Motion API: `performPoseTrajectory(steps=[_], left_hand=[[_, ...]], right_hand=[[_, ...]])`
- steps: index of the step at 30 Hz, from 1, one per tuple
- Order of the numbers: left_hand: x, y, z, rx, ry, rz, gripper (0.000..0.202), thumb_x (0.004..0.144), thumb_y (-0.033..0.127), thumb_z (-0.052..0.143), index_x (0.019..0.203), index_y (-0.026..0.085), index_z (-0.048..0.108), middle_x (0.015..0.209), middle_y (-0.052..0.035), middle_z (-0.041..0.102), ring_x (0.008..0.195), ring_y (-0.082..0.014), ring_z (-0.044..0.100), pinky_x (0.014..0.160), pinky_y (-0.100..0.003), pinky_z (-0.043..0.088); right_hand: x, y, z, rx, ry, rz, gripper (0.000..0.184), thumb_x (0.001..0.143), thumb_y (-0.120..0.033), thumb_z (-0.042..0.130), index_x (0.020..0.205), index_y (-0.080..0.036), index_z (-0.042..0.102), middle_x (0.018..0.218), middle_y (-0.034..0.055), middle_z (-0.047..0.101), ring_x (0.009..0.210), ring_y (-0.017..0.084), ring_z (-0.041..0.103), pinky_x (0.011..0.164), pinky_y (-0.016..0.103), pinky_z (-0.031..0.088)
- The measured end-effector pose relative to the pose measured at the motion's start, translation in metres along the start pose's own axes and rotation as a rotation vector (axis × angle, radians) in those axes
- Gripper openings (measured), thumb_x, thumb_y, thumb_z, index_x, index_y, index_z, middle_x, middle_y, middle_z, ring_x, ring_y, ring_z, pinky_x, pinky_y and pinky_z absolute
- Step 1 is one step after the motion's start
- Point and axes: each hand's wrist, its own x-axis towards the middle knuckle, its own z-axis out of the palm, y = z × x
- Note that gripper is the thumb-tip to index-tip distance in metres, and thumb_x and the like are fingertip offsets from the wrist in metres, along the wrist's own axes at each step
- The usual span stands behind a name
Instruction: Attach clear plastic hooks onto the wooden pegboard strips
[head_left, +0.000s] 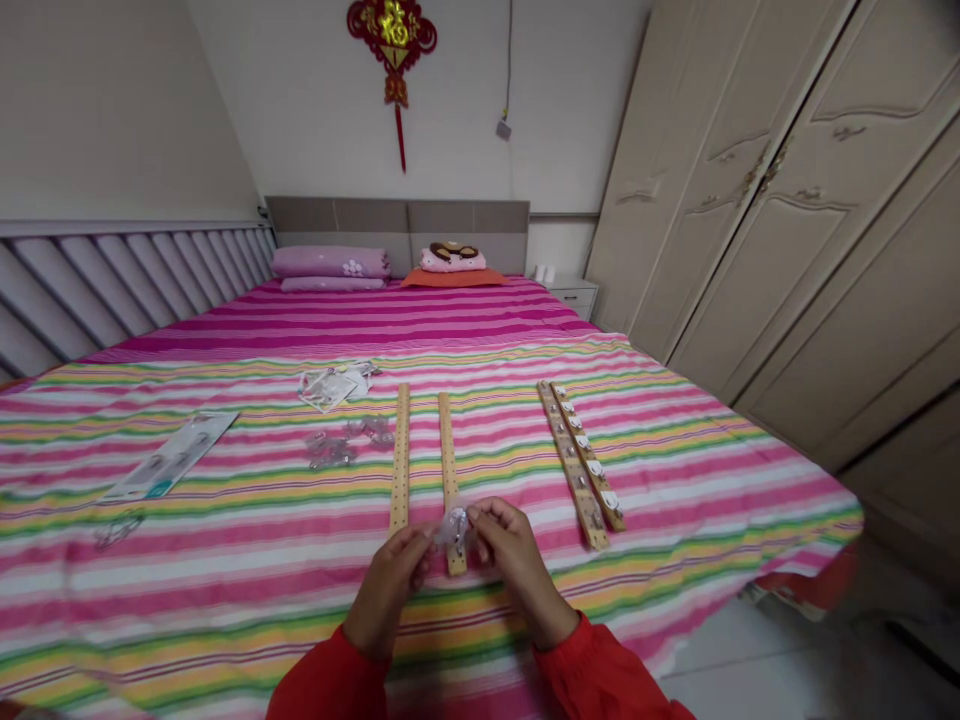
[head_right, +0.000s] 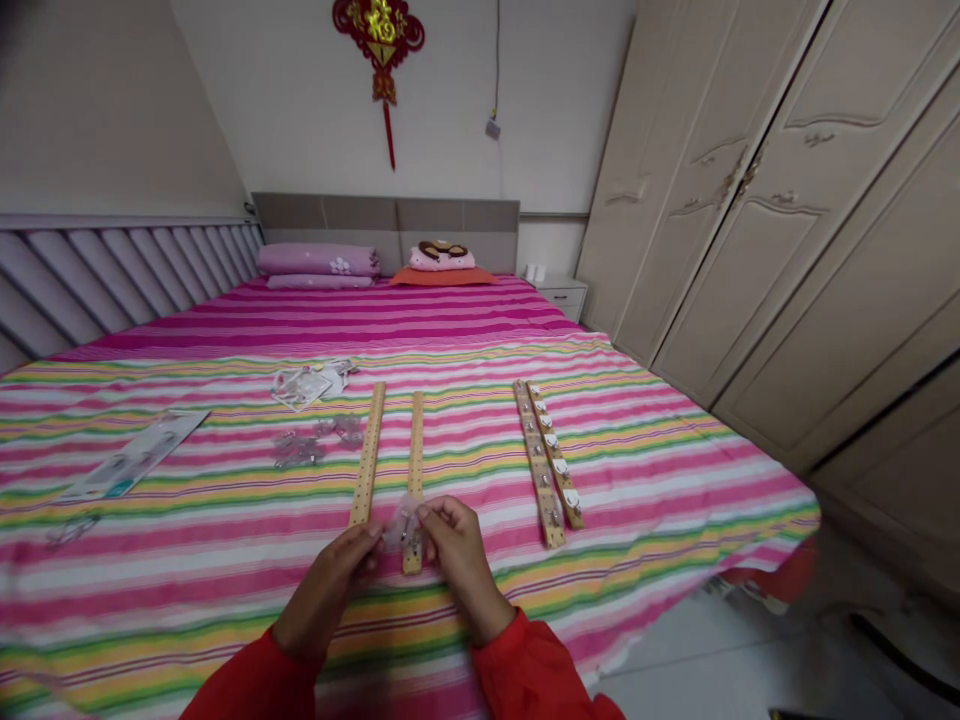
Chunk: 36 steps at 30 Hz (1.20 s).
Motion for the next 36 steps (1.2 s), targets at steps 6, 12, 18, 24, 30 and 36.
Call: performPoseTrajectory(steps=[6, 12, 18, 24, 30, 36], left_hand=[[0.002, 0.001, 0.001, 0.210, 0.023, 0.161, 0.040, 0.056, 0.048, 0.076, 0.076, 0.015, 0.067, 0.063, 0.0006, 0.060, 0.059, -0.0107, 0.051, 0.054, -0.022, 0.039], [-0.004, 0.014, 0.002, 0.322, 0.079, 0.352, 0.037, 0.059, 0.051, 0.071, 0.071, 0.017, 0.065, 0.070, -0.0031, 0.067, 0.070, -0.0174, 0.059, 0.067, -0.028, 0.047], [-0.006, 0.040, -0.005, 0.656, 0.017, 0.590, 0.023, 0.073, 0.043, 0.062, 0.073, 0.020, 0.066, 0.071, -0.0024, 0.062, 0.068, -0.0159, 0.055, 0.064, -0.027, 0.043], [-0.005, 0.059, 0.005, 0.715, -0.192, 0.628, 0.005, 0.066, 0.029, 0.071, 0.064, 0.025, 0.069, 0.069, -0.0043, 0.061, 0.073, -0.0198, 0.052, 0.070, -0.027, 0.042], [0.008, 0.062, 0.016, 0.678, -0.195, 0.566, 0.012, 0.068, 0.033, 0.068, 0.064, 0.021, 0.066, 0.063, -0.0017, 0.060, 0.065, -0.0165, 0.052, 0.063, -0.025, 0.040], [0.031, 0.059, 0.026, 0.561, -0.203, 0.479, 0.022, 0.066, 0.039, 0.067, 0.065, 0.017, 0.064, 0.060, -0.0004, 0.059, 0.060, -0.0136, 0.052, 0.058, -0.024, 0.039]], right_hand=[[-0.006, 0.009, 0.006, 0.198, 0.008, 0.104, 0.030, 0.068, -0.044, 0.073, 0.067, -0.017, 0.060, 0.035, -0.0079, 0.045, 0.032, 0.005, 0.032, 0.036, 0.019, 0.020], [-0.017, 0.025, 0.012, 0.285, -0.028, 0.166, 0.030, 0.069, -0.043, 0.074, 0.070, -0.016, 0.062, 0.052, -0.0023, 0.059, 0.034, 0.004, 0.037, 0.036, 0.019, 0.022], [-0.016, 0.016, 0.004, 0.001, 0.096, -0.023, 0.036, 0.071, -0.049, 0.070, 0.082, -0.015, 0.067, 0.052, -0.0040, 0.054, 0.039, 0.007, 0.038, 0.039, 0.020, 0.028], [-0.013, -0.002, 0.001, -0.227, 0.093, -0.231, 0.024, 0.072, -0.040, 0.070, 0.081, -0.018, 0.072, 0.065, 0.0000, 0.059, 0.054, 0.010, 0.046, 0.050, 0.023, 0.037], [-0.010, -0.001, 0.000, -0.155, 0.026, -0.129, 0.029, 0.068, -0.046, 0.071, 0.076, -0.018, 0.070, 0.059, -0.0001, 0.061, 0.046, 0.010, 0.044, 0.043, 0.023, 0.035], [0.003, -0.002, -0.002, -0.121, 0.052, -0.101, 0.030, 0.063, -0.045, 0.074, 0.073, -0.017, 0.069, 0.050, -0.0033, 0.057, 0.040, 0.007, 0.037, 0.039, 0.021, 0.028]])
